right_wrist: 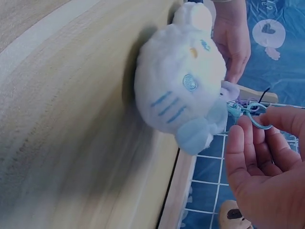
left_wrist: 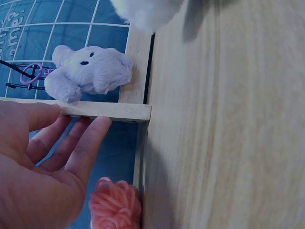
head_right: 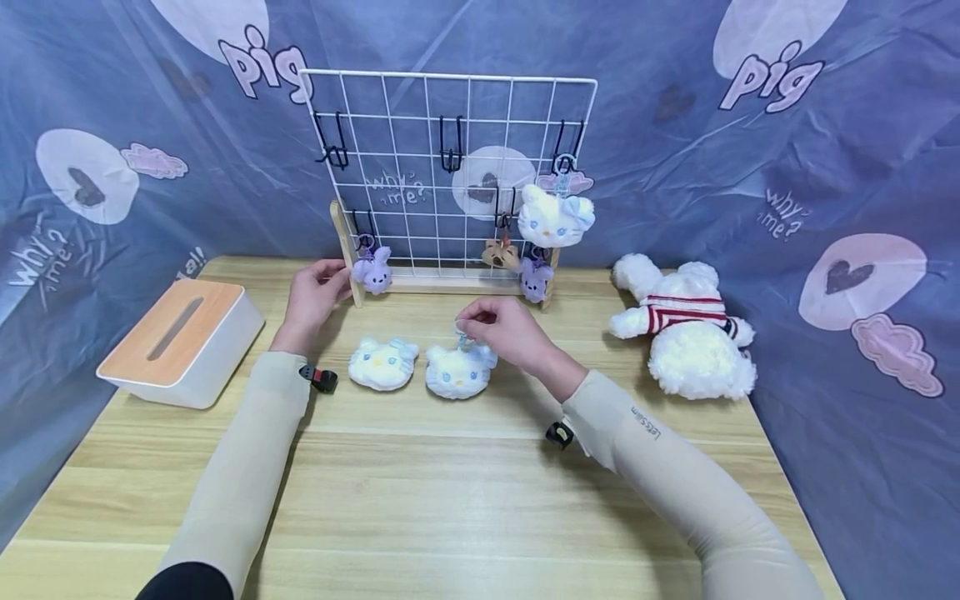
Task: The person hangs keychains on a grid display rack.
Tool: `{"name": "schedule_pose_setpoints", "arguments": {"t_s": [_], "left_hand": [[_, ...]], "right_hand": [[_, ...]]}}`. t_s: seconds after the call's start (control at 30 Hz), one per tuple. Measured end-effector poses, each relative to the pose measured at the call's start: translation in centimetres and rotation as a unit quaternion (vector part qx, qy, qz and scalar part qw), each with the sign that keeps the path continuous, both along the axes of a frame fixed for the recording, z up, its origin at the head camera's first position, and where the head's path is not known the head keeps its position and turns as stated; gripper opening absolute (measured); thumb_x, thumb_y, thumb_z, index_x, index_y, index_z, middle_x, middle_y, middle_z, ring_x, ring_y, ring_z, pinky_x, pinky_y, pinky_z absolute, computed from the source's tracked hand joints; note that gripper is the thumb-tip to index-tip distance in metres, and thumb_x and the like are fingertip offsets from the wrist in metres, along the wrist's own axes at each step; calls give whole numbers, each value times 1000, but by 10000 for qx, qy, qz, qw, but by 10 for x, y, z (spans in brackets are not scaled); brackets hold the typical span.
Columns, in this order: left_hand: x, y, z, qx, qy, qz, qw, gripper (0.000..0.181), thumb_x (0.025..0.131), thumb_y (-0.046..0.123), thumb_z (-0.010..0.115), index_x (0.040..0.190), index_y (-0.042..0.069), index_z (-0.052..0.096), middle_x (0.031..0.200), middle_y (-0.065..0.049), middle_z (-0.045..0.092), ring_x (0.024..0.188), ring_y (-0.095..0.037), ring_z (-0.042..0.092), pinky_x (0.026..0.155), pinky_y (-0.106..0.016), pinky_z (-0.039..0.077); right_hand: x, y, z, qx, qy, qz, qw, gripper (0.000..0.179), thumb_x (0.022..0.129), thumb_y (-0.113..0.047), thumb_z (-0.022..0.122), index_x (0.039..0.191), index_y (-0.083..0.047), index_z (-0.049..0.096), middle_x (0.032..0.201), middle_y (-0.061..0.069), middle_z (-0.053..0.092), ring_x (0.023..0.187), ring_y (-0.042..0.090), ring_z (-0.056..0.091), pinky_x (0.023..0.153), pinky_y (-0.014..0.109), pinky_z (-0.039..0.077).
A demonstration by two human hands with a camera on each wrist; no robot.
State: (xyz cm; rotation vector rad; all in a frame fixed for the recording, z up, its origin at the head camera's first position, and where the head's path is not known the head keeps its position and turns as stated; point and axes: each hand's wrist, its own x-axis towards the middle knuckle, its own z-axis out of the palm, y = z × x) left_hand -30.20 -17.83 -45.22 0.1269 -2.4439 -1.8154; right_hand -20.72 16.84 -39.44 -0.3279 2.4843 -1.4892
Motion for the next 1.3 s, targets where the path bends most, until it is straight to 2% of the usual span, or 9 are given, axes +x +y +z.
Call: {"name": "schedule_pose_setpoints", "arguments": {"t_s": [0.13,0.3,0.43,0.53,0.83,1.03,1.3], "left_hand": [[-1,0,0,26,53,-8,10000,35,115,13,62,145,-6,67,134,-30,69,122,-42,75,107,-39,71],[-1,0,1,61,44,-6,10000,35,116,13,62,144,-6,67,133,-28,68,118,-35,75,110,-44,69],[-1,1,2,-3,23,28,10000,35,116,14,62,144,-5,68,132,-27,68,117,-33,75,108,-41,70],[-1,0,2,-21,22,32,10000,35,115,14,63,144,-6,68,133,-28,69,119,-36,75,108,-40,70],[0,-1,-1,-37,-35,13,10000,36,115,16,63,145,-4,68,135,-28,69,122,-39,76,108,-38,70],[0,-1,0,0,-59,2,10000,36,116,17,63,145,-4,68,135,-27,68,124,-40,75,110,-39,70],[1,-1,0,-5,-59,-8,10000,37,116,17,62,146,-4,67,136,-29,68,126,-42,75,110,-37,69]], "right_hand": [[1,-1,3,-27,106,16,9999,15,107,-16,77,114,-4,82,99,10,80,88,18,70,75,24,61],[3,-2,8,-34,185,86,9998,16,107,-17,77,115,-5,82,98,9,79,88,17,70,73,20,59],[3,-5,14,103,320,141,9993,16,107,-19,77,115,-7,83,105,11,80,91,18,69,74,20,59],[1,-7,17,164,418,148,9989,16,106,-18,78,116,-7,83,109,10,80,92,17,68,74,19,59],[-5,-12,34,53,682,159,9975,15,107,-14,76,116,-4,82,108,12,81,90,12,70,76,18,61],[-11,-12,49,9,689,161,9975,15,107,-11,75,117,-1,81,111,16,80,90,12,69,77,18,61],[-18,-11,63,149,881,103,9959,18,108,-16,76,117,-2,82,110,11,79,90,9,68,77,15,60]]}}
